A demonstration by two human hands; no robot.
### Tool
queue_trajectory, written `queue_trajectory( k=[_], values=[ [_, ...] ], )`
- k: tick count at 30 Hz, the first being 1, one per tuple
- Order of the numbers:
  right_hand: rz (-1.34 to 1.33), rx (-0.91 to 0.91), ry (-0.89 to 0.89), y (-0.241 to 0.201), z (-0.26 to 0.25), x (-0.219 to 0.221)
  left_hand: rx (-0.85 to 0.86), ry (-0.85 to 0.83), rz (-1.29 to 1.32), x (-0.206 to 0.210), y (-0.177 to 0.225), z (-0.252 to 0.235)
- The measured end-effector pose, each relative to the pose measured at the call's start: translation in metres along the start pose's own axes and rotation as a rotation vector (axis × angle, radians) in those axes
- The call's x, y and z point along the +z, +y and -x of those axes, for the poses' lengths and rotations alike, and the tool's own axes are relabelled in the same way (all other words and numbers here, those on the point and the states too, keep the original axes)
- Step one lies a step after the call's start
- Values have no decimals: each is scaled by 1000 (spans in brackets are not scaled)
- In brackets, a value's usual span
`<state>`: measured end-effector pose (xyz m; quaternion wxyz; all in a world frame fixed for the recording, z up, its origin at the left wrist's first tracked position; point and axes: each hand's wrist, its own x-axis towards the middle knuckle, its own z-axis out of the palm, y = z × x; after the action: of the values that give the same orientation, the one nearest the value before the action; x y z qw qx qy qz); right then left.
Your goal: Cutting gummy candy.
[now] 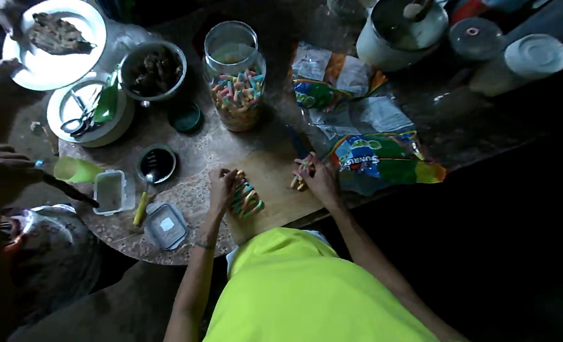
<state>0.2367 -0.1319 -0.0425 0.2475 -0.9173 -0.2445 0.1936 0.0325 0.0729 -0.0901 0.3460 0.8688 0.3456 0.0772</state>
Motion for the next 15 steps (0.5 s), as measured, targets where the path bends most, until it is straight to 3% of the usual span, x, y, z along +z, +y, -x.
queue_trajectory(
  k=[5,8,11,15],
  values=[
    [-58,-43,-35,6,-6,-1,2,118,52,9,42,9],
    [-106,-43,-69,5,-3,-3,72,-53,303,17,73,13],
    [-280,-114,-82,1,6,-8,-9,-294,611,26,97,14],
    [-504,-259,-93,-12,25,-13,-16,-380,815,27,114,13]
  ],
)
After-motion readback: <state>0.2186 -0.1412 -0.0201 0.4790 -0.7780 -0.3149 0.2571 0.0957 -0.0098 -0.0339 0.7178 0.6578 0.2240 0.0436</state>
